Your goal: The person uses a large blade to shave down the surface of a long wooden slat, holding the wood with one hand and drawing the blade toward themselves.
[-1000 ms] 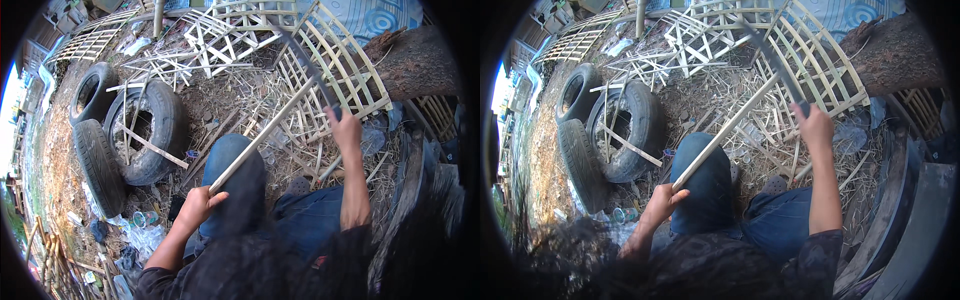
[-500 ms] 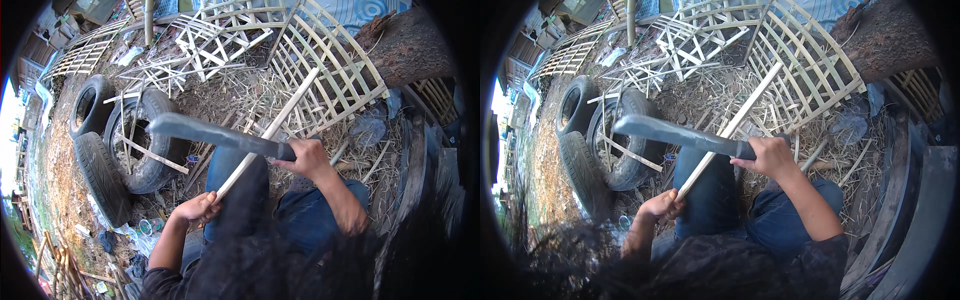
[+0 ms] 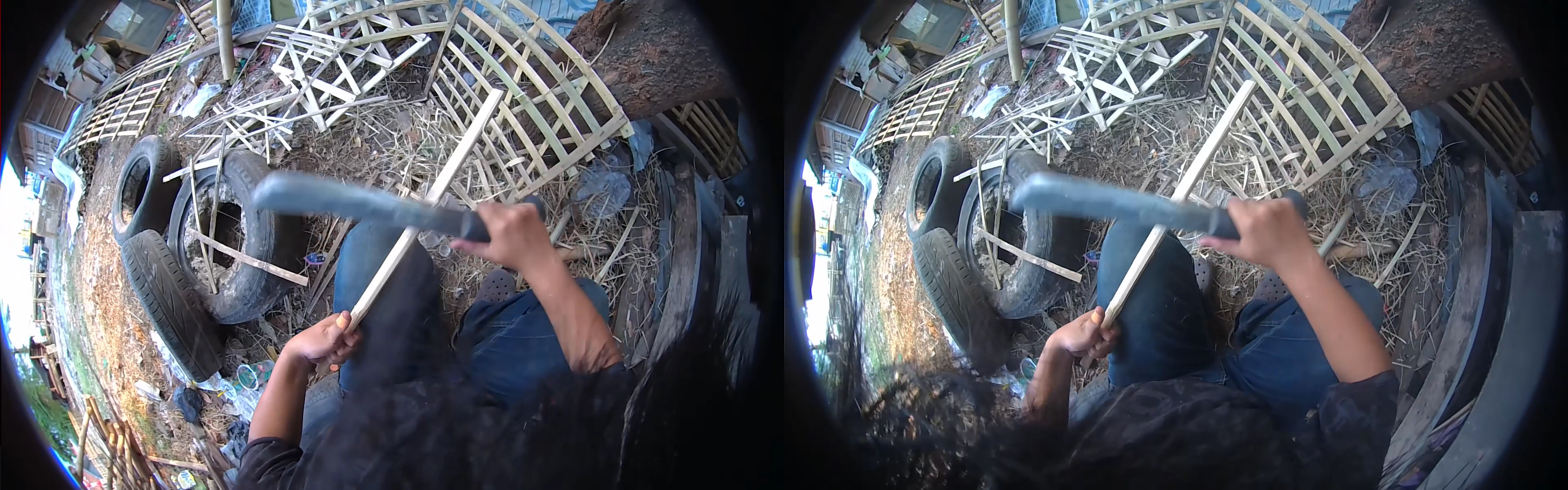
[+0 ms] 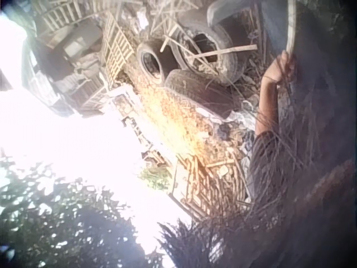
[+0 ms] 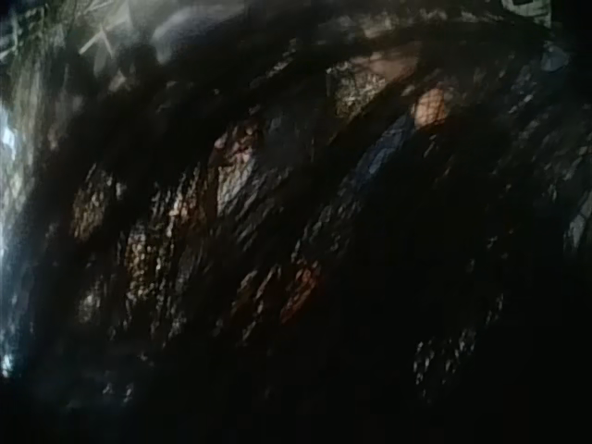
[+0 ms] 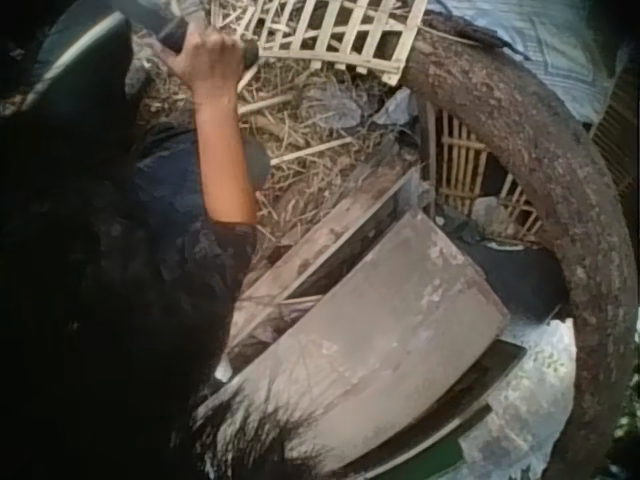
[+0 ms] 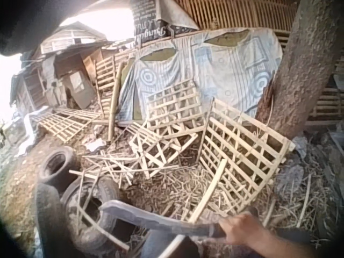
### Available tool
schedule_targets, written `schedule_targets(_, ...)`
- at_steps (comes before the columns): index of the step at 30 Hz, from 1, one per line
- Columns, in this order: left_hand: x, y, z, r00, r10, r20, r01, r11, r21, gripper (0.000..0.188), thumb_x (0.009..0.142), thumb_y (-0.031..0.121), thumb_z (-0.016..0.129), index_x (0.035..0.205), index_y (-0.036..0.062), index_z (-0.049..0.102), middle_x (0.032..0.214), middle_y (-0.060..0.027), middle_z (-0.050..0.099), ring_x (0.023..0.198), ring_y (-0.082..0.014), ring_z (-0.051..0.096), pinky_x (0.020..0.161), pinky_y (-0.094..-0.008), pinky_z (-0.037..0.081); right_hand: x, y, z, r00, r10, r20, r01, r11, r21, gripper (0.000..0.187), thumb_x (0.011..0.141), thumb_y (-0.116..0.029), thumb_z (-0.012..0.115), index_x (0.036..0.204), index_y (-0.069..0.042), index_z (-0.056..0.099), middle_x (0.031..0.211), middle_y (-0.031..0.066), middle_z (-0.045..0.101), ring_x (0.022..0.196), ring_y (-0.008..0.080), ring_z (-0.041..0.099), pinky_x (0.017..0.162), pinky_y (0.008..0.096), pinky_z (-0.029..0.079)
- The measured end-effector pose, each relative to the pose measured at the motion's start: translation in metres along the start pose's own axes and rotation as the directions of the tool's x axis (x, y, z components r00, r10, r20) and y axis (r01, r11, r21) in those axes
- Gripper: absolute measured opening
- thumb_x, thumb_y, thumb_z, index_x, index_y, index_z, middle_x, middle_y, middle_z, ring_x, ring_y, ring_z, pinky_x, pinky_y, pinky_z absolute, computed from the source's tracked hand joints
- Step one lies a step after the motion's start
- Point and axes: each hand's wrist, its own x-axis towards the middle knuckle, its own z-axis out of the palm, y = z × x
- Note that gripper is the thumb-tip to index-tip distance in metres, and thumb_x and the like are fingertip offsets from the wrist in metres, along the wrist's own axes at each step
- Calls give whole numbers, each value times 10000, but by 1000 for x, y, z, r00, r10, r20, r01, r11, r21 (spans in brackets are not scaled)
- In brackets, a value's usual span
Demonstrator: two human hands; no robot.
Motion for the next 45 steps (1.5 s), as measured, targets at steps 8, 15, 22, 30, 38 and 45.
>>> schedule_targets(8, -2, -6, 2, 989, 104, -100, -106, 994, -9, 654, 886, 710, 339, 759, 79, 455, 560, 4, 397, 456, -79, 359, 395, -232, 284, 20, 84, -37, 843, 492, -219, -492, 869, 57, 516, 900, -539, 558, 790, -37, 615, 589, 69, 603, 516, 170, 591, 492, 347, 448)
schedule_targets(15, 2, -6, -3, 997, 80, 2, -80, 997, -14, 660, 875, 725, 337, 756, 88, 460, 568, 6, 405, 453, -72, 353, 394, -223, 275, -7, 23, -35, 876, 477, -75, -433, 845, 315, 527, 849, -580, 599, 793, -58, 642, 586, 70, 618, 586, 242, 655, 549, 375, 493)
schedule_targets(22, 2, -3, 9, 997, 62, -51, -63, 998, -3, 661, 866, 746, 342, 727, 104, 424, 548, 32, 351, 427, -62, 314, 373, -219, 257, -15, -45, 14, 979, -204, -4, 204, 979, 3, 634, 728, -694, 640, 676, -66, 568, 559, 89, 601, 493, 229, 640, 491, 338, 520)
schedule_targets(30, -2, -9, 11, 988, 29, -151, -38, 998, -57, 635, 888, 723, 324, 750, 112, 429, 555, 38, 347, 433, -61, 312, 377, -216, 261, 20, 31, -19, 940, 340, -6, -340, 940, -27, 553, 815, -614, 613, 723, -68, 610, 577, 83, 627, 510, 223, 644, 514, 373, 520)
schedule_targets(38, 5, -9, 11, 990, -2, -144, 4, 1000, 16, 637, 899, 706, 332, 764, 93, 439, 561, 29, 380, 424, -68, 332, 384, -234, 289, -6, -29, -5, 999, 50, 10, -50, 999, -13, 622, 778, -686, 592, 733, -66, 602, 541, 83, 587, 509, 245, 640, 497, 368, 509)
schedule_targets(45, -1, -8, 23, 954, 101, -282, -85, 994, 66, 631, 913, 679, 351, 757, 78, 457, 572, 26, 394, 451, -71, 363, 408, -222, 287, 22, 14, -18, 928, 341, 151, -337, 940, -51, 535, 772, -614, 654, 781, -79, 643, 606, 93, 632, 579, 254, 665, 543, 366, 522)
